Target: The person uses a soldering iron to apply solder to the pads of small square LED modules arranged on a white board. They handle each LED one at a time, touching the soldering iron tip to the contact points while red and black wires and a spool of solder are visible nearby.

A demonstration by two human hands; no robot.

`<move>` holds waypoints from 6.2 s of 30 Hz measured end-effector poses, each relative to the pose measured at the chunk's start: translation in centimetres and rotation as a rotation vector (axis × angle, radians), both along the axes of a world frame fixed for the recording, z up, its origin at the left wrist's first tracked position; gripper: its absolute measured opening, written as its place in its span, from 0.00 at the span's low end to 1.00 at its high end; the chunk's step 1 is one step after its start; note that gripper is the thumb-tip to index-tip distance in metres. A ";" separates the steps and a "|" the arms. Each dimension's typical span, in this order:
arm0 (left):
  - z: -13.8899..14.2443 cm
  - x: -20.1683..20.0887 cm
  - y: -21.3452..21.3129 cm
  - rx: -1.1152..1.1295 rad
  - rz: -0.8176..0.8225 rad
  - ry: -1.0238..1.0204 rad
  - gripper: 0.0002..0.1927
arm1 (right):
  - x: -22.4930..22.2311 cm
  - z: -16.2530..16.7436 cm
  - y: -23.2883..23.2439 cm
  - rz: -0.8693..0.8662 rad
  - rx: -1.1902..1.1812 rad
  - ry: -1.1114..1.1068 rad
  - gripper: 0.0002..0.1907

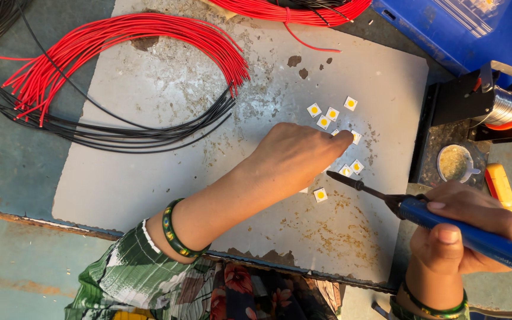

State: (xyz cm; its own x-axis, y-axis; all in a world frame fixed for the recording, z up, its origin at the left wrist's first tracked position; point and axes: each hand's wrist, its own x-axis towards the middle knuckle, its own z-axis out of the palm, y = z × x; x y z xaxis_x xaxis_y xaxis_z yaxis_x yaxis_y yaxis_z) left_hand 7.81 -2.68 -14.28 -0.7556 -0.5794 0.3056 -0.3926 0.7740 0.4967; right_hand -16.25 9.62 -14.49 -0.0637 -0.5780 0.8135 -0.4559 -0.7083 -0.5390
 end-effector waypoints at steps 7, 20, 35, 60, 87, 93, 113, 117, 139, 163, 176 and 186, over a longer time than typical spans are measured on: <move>0.1 0.3 0.1 -0.024 0.002 0.006 0.18 | 0.5 -0.3 0.7 -0.031 0.084 -0.029 0.20; 0.2 0.3 0.1 -0.025 0.001 -0.023 0.18 | 0.8 -0.1 0.9 -0.060 0.105 0.001 0.22; 0.1 0.1 0.3 -0.024 0.013 -0.006 0.20 | 1.9 0.7 0.6 -0.043 0.141 0.025 0.23; 0.5 1.3 -0.9 -0.066 0.115 0.052 0.11 | -1.2 0.5 -1.1 -0.064 -0.065 0.068 0.21; -1.8 0.1 -1.4 -0.056 0.211 0.138 0.14 | 2.2 1.8 -0.4 -0.109 0.317 0.030 0.26; -1.5 0.0 -1.3 -0.067 0.223 0.123 0.12 | 2.3 1.8 -0.3 -0.109 0.315 0.026 0.26; -1.2 -0.1 -0.9 -0.144 0.231 0.082 0.18 | 2.2 1.0 -0.1 -0.141 0.282 0.037 0.29; -1.2 -0.1 -0.9 -0.130 0.229 0.039 0.17 | 2.3 1.1 -0.2 -0.135 0.288 0.054 0.28; -0.7 0.7 -1.8 0.025 0.179 0.180 0.15 | 1.0 1.7 -1.5 -0.178 0.135 0.084 0.28; -1.1 -0.9 -0.1 -0.080 0.177 0.003 0.14 | 1.8 1.8 -0.7 -0.165 0.191 0.100 0.27; -1.1 -0.8 -0.1 -0.132 0.177 0.034 0.15 | 2.1 1.4 -0.7 -0.163 0.192 0.097 0.26; -0.5 -0.2 -0.5 -0.081 0.190 0.059 0.14 | 1.7 0.7 -0.6 -0.186 0.130 0.145 0.25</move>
State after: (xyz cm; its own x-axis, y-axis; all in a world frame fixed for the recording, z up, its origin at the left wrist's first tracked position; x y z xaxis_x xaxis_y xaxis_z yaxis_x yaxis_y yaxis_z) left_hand 7.57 -3.20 -14.81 -0.6141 -0.6817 0.3977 -0.5075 0.7270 0.4624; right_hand -14.60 8.98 -13.77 -0.0665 -0.6676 0.7416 -0.6511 -0.5342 -0.5393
